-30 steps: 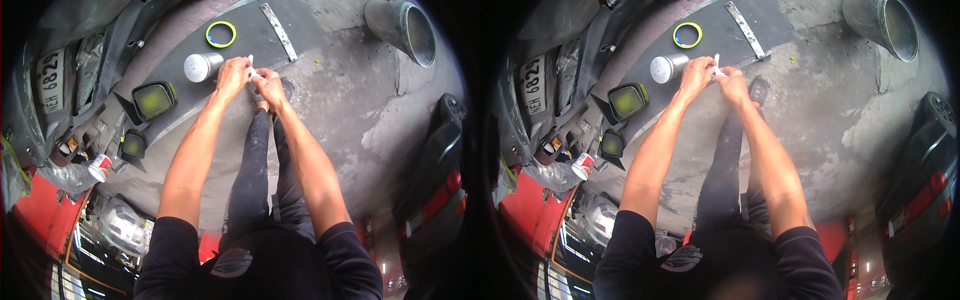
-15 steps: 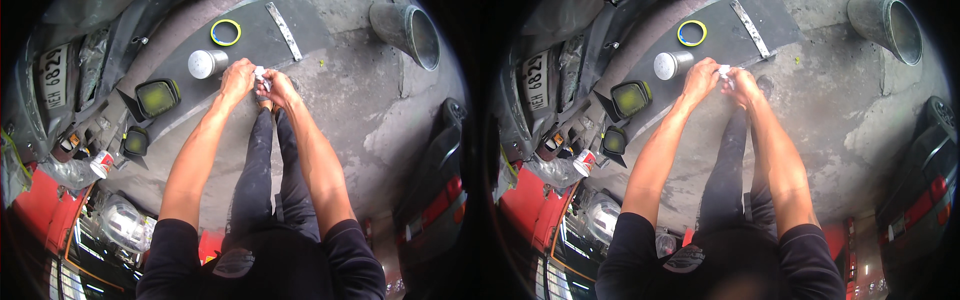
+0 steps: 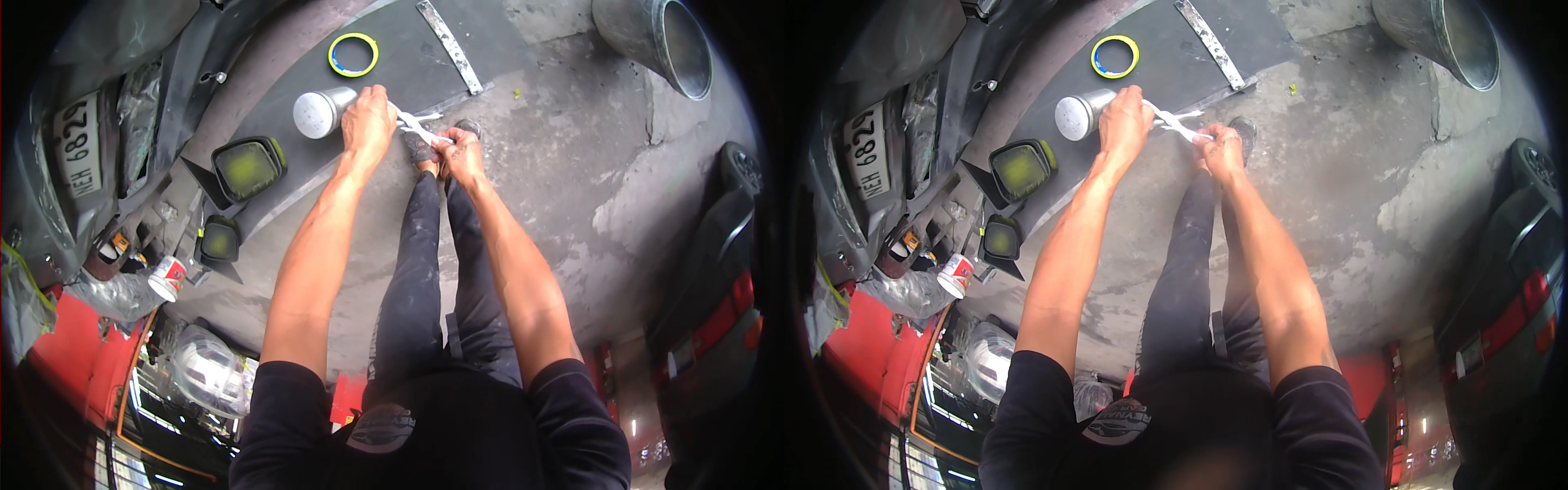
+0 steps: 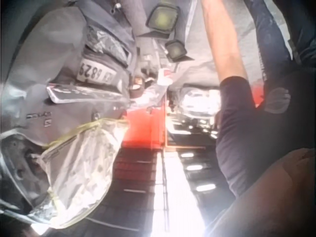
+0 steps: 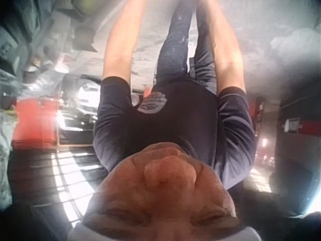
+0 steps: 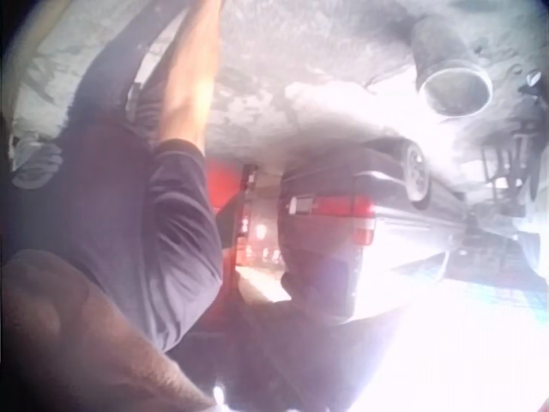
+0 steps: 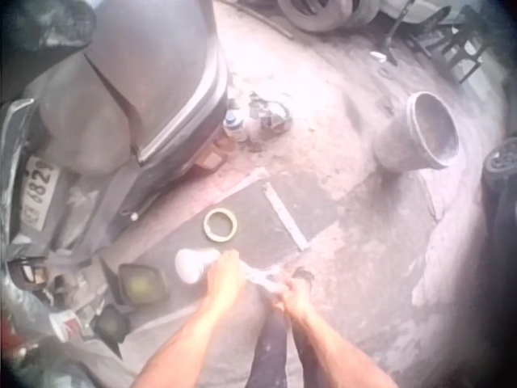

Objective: The person removes masking tape from a car side mirror. They peel off strips of tape from the mirror housing, revealing the painted surface underneath.

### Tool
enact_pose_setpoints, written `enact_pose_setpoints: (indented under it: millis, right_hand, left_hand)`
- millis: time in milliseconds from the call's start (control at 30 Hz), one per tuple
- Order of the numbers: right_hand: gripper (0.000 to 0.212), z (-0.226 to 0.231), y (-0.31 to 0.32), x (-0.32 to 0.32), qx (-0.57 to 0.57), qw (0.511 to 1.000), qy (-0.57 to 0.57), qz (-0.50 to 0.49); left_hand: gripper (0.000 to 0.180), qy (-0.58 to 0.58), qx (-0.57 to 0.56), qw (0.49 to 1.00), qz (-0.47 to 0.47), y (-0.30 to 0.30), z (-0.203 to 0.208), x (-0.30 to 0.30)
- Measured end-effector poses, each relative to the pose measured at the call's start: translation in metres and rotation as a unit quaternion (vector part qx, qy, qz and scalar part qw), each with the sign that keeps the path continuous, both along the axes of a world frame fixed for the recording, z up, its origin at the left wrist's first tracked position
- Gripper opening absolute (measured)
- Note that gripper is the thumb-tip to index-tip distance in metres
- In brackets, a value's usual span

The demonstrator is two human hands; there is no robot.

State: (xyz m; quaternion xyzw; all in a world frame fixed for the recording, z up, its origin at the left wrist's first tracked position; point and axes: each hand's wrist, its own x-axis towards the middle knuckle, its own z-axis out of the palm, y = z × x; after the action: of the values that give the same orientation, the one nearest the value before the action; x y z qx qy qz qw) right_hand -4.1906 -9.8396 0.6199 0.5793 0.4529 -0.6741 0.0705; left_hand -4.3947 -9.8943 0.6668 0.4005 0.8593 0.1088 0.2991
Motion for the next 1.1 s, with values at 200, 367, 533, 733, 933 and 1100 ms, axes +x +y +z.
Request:
enact_pose_setpoints:
  millis: [200,367,533,733,933,1100]
  right_hand:
    - [0.031,0.025,0.028,-0.028,0.393,0.905,-0.005,0.165]
    - [0.042,0.025,0.111,-0.058,0.467,0.836,-0.126,0.259]
    - [0.024,0.006,0.147,-0.065,0.478,0.816,-0.109,0.306]
    - [0.020,0.102,0.144,-0.017,0.316,0.900,-0.129,0.270]
    - [0.010,0.288,0.169,0.147,0.233,0.959,-0.116,0.114]
    - [0.026,0.422,0.275,0.230,0.044,0.986,-0.113,-0.112]
  left_hand:
    - [0.022,0.004,0.018,1.000,-0.001,-0.010,0.034,0.004]
    - [0.054,0.178,0.060,0.981,0.043,-0.017,0.094,-0.028]
    - [0.082,0.016,0.017,0.988,0.154,-0.015,0.084,-0.059]
    - [0.077,-0.002,-0.022,0.990,0.140,-0.006,0.128,-0.057]
    - [0.079,0.012,-0.031,0.986,0.164,0.040,0.286,-0.024]
    - [0.081,0.004,-0.045,0.990,0.136,0.125,0.383,0.017]
